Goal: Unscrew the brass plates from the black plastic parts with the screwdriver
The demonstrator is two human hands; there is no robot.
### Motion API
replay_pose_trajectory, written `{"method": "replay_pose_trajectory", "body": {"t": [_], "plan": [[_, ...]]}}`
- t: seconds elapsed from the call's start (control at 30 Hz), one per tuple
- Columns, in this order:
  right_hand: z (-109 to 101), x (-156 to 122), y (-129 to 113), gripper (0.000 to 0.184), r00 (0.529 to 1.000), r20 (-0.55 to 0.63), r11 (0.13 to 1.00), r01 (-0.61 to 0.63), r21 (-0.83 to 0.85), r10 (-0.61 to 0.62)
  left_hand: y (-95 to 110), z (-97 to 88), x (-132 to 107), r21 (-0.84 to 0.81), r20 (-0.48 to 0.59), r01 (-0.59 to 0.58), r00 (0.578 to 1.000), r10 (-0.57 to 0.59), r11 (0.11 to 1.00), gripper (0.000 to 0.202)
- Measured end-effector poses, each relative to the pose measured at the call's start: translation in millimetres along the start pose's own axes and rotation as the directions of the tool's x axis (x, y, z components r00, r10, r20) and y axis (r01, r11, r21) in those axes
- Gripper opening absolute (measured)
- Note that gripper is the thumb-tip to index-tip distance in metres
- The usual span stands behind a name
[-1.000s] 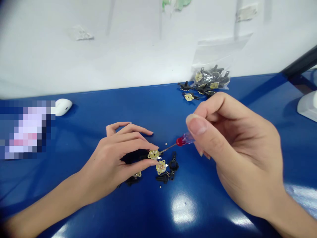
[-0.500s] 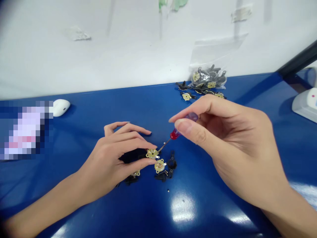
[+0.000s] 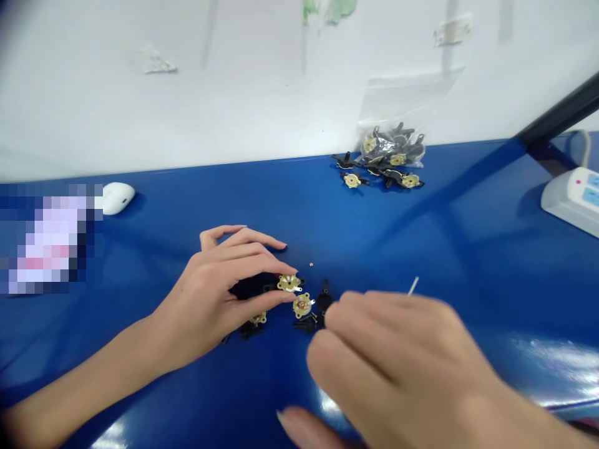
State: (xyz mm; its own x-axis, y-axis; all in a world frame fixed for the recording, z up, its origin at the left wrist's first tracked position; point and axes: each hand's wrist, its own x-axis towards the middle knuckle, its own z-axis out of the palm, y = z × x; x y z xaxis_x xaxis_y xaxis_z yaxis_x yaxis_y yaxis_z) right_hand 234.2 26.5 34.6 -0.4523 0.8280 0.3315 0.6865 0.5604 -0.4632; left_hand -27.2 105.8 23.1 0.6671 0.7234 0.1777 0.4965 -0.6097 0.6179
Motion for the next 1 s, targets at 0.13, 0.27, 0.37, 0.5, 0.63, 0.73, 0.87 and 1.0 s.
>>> {"method": "replay_pose_trajectory", "body": {"t": [0.13,0.27,0.37,0.5,0.63,0.73,0.87,1.0], "plan": [[31,-21,-21,0.025,0.96,0.173,0.904,0.266,-0.336,-0.219,2,-0.5,0,0.003,-0.001,0.007,1.0,-0.007,1.0,0.013],[44,-30,-23,0.018,0.934,0.249,0.876,0.332,-0.351,-0.255,2,-0.9,0,-0.002,-0.004,0.005,1.0,-0.005,1.0,0.013],[42,-29,-25,0.024,0.908,0.305,0.854,0.387,-0.348,-0.287,2,-1.5,1,-0.002,0.004,0.017,1.0,-0.017,1.0,0.012],[34,-23,-28,0.027,0.907,0.299,0.847,0.395,-0.355,-0.298,4,-4.1,2,-0.015,-0.017,-0.011,1.0,0.011,1.0,0.012],[26,-20,-27,0.033,0.92,0.248,0.87,0.374,-0.322,-0.304,9,-9.2,3,-0.001,-0.144,-0.037,0.989,0.036,0.999,0.012],[24,-19,-26,0.029,0.947,0.185,0.919,0.304,-0.252,-0.263,10,-11.9,3,0.03,-0.22,-0.025,0.975,0.031,0.999,0.013],[32,-8,-24,0.021,0.987,0.127,0.988,0.112,-0.103,-0.099,7,-11.5,2,0.046,-0.26,-0.009,0.965,0.02,0.999,0.013],[44,10,-24,0.021,0.998,0.055,0.998,-0.034,0.048,0.032,5,-10.2,1,0.073,-0.281,0.012,0.96,0.009,0.997,0.012]]}}
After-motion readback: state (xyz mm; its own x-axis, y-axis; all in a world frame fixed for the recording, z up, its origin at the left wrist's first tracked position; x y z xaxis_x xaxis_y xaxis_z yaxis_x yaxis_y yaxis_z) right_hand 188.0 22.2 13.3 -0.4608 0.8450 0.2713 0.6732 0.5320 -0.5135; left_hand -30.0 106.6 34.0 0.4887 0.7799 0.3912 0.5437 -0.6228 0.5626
